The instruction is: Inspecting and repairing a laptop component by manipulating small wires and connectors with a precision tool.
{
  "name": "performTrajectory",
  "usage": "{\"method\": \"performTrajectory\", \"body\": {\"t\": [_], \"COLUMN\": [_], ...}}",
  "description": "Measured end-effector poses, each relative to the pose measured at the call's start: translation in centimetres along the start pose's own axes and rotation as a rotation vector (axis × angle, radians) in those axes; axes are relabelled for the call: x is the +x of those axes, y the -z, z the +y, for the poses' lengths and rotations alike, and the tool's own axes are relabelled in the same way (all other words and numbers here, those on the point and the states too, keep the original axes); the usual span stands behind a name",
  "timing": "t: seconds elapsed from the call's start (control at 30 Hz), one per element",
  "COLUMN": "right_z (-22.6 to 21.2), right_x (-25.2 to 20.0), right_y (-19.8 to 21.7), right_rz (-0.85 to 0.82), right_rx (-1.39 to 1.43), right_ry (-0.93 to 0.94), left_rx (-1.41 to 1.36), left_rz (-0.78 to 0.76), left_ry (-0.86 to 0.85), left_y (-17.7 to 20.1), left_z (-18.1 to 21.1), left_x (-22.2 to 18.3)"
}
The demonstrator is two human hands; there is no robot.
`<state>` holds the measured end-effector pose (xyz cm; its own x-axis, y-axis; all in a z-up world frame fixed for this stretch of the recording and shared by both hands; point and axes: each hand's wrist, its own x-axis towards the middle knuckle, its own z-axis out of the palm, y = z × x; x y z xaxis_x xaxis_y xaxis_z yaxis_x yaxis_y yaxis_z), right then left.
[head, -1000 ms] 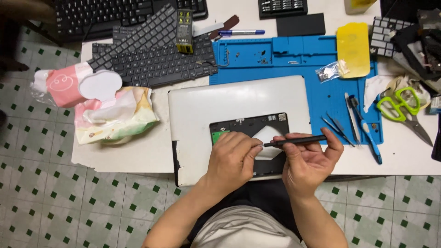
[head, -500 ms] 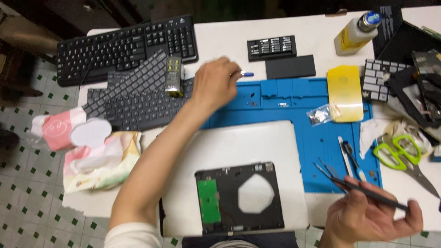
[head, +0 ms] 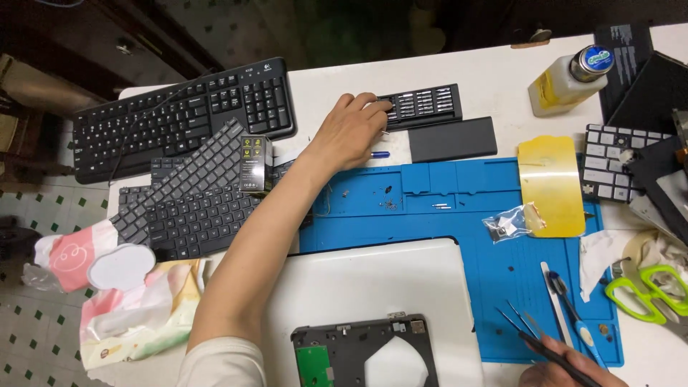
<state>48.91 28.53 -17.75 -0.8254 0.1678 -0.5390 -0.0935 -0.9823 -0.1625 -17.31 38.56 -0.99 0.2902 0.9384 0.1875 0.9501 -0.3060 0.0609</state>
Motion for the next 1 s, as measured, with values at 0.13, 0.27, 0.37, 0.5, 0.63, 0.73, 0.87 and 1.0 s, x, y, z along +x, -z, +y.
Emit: {"method": "performTrajectory", "body": {"t": [0.13,0.27,0.37,0.5,0.63,0.73,0.87,1.0], "right_z": [2.9,3.3,3.8,4.0,3.6,3.0,2.7,3.1], "right_x": [-0.1,0.0,0.3,-0.6,-0.3,-0.4,-0.7,-0.3], "right_y": [-7.1,-9.5,-7.9,-6.9,-6.6,-3.8,-0.7,-4.5], "right_rz": [0.012,-0.01,-0.064,0.158,0.147,0.085,0.059,0.029], "right_rx": [0.135,0.231,0.154,0.162,0.137,0.102,0.038,0.063], "right_ry": [0.333,0.328,0.408,0.331,0.343,0.294,0.262,0.293], "left_rx": [0.069,0.18,0.21,0.187,-0.119,-0.2,-0.304,-0.32], "left_rz": [-0.018,-0.065,-0.106,-0.124,-0.019,0.212,0.218,0.186], "left_ry": [-0.044,-0.08,-0.086,-0.067,0.088,0.22,0.364,0.398], "left_y": [0.1,0.3,0.2,0.9,0.7,-1.2,-2.1,-2.8], "left_z": [0.1,0.3,0.2,0.6,-0.9,-2.2,-2.2,-2.1], "left_x": [0.2,0.8,1.4,1.8,1.7,1.6,2.3,2.6]}}
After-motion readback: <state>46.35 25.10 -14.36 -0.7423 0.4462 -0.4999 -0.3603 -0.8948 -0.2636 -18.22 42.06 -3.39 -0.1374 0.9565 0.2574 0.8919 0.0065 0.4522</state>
